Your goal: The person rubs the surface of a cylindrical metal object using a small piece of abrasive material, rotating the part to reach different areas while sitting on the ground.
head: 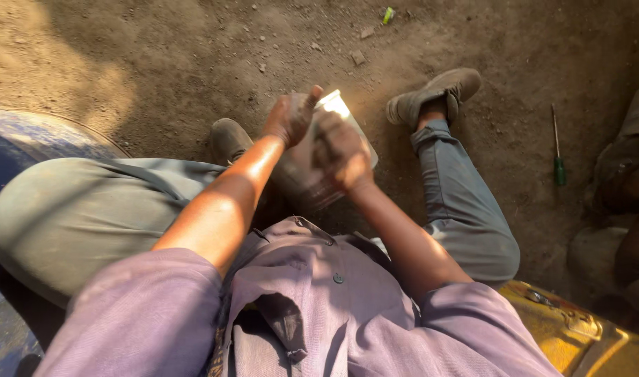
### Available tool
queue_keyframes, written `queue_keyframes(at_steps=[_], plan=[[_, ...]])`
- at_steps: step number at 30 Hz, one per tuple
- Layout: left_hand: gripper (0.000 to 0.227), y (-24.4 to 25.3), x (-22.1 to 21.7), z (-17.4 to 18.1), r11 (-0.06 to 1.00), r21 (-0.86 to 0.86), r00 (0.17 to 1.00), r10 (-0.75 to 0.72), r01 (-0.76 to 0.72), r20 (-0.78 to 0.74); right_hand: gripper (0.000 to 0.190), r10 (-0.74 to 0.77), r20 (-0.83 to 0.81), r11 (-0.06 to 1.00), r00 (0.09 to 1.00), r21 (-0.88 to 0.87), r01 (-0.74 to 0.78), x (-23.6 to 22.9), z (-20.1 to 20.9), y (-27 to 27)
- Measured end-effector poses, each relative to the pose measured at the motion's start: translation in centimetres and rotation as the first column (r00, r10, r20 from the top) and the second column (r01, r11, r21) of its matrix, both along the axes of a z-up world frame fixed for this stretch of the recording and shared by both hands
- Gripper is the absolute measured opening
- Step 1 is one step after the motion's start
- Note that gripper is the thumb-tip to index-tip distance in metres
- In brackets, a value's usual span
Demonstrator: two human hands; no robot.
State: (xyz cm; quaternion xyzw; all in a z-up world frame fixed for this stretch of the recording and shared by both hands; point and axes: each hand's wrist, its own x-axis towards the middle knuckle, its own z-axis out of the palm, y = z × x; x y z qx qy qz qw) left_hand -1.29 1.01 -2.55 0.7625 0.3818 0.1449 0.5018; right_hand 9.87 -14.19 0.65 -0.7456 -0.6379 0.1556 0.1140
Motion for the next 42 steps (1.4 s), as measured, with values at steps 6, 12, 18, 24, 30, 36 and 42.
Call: queue_keyframes(at_steps=[6,12,18,24,30,36,42], plan=[[0.099,0.0,0.1,0.3,0.998,0.042,0.999,0.041,-0.04,-0.031,0.042,-0.055,-0.222,0.962,0.974,0.251,0.111,3.9,-0.5,2.4],[0.098,-0.2,-0.1,-0.1,0.999,0.032,0.998,0.033,-0.031,-0.048,0.059,0.083,0.126,0.929,0.989,0.35,-0.122,-0.4,3.1,0.0],[0.099,-0.2,0.0,0.1,0.997,0.06,0.999,0.049,-0.048,-0.007,0.045,-0.216,-0.299,0.955,0.93,0.132,0.265,2.9,1.0,2.9],[0.1,0.4,0.3,-0.9,0.999,-0.016,0.999,0.034,-0.034,-0.012,0.059,0.13,-0.151,0.929,0.98,0.363,-0.068,-0.4,2.2,-0.4],[0.101,0.4,0.5,-1.2,1.0,0.001,1.0,0.025,-0.025,-0.014,0.032,0.055,0.316,0.869,0.947,0.453,-0.201,3.7,-3.5,2.3],[0.105,1.1,0.6,-2.4,0.999,-0.032,1.0,0.015,-0.014,0.021,0.049,0.02,-0.268,0.918,0.963,0.386,0.088,-0.9,0.3,0.0],[0.106,1.1,0.8,-3.0,0.997,-0.078,1.0,0.017,-0.016,0.017,0.046,0.185,-0.145,0.886,0.972,0.454,-0.1,-2.6,4.2,-0.1]])
